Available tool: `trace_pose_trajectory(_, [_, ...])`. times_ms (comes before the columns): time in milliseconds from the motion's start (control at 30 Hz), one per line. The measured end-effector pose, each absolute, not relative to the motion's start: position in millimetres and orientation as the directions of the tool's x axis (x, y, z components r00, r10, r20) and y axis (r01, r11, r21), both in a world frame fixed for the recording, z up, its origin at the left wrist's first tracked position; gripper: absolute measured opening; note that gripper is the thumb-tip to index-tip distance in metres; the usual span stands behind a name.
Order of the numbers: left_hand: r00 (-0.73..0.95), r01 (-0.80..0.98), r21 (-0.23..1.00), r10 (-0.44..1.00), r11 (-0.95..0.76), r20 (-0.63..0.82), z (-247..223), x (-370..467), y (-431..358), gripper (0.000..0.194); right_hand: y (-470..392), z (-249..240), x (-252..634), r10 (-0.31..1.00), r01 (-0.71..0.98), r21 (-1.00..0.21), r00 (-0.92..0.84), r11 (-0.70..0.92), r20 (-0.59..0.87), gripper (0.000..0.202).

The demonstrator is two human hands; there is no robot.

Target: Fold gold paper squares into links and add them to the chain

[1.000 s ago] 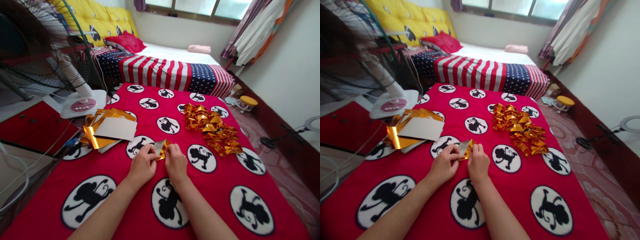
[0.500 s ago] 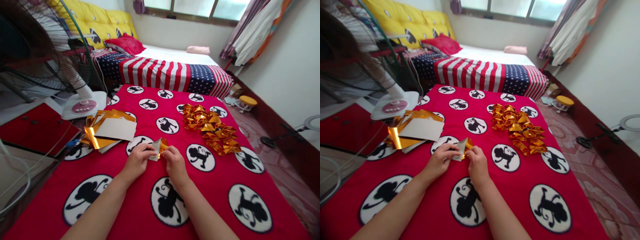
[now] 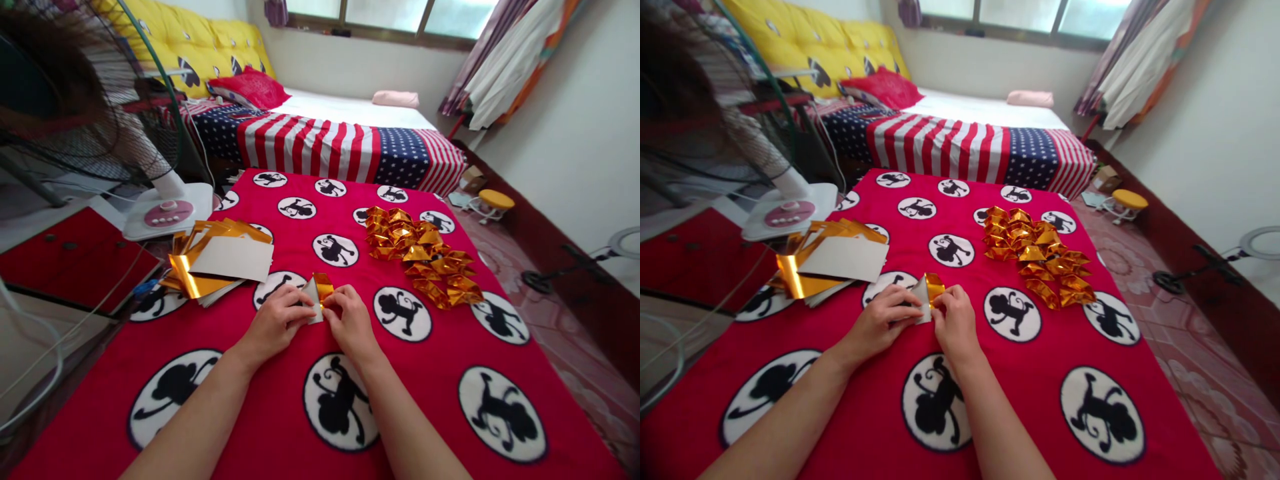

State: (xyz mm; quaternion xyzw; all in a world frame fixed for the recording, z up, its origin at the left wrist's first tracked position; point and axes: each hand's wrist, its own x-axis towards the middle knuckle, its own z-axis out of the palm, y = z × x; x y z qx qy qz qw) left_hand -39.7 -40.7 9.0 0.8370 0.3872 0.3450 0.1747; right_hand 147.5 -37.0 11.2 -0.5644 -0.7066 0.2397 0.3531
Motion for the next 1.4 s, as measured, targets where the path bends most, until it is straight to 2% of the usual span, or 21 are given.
trace_pose_trajectory(167, [0.539, 0.503, 0.526, 0.725, -0.686, 0.429, 10, -34, -44, 0.016, -26, 14, 156, 0.966, 0.589, -0.767, -0.189, 0.256, 0.178, 0.022])
trace_pose_trajectory(300, [0.53, 0.527, 0.523, 0.74, -0.67, 0.415, 10, -33, -47, 0.029, -26, 14, 157, 0.967, 0.575, -0.779, -0.191, 0.25, 0.169, 0.023])
trace_pose_trajectory(433, [0.514, 0.566, 0.447, 0.721, -0.692, 0.465, 7, -33, -45, 0.039, -27, 12, 156, 0.971, 0.567, -0.789, -0.174, 0.237, 0.167, 0.019])
trace_pose_trajectory(567, [0.476, 0.618, 0.377, 0.71, -0.69, 0.518, 5, -32, -42, 0.033, -24, 13, 156, 0.975, 0.568, -0.795, -0.173, 0.212, 0.137, 0.017])
trace_pose_trajectory(800, [0.52, 0.589, 0.377, 0.693, -0.714, 0.5, 7, -33, -39, 0.014, -28, 14, 157, 0.976, 0.562, -0.8, -0.174, 0.208, 0.131, 0.022])
trace_pose_trajectory(1100, [0.553, 0.592, 0.388, 0.707, -0.706, 0.442, 7, -32, -39, 0.017, -33, 10, 156, 0.978, 0.563, -0.802, -0.157, 0.201, 0.135, 0.027])
trace_pose_trajectory(1400, [0.54, 0.586, 0.41, 0.714, -0.699, 0.445, 7, -31, -37, 0.014, -34, 2, 155, 0.976, 0.557, -0.802, -0.129, 0.216, 0.173, 0.027])
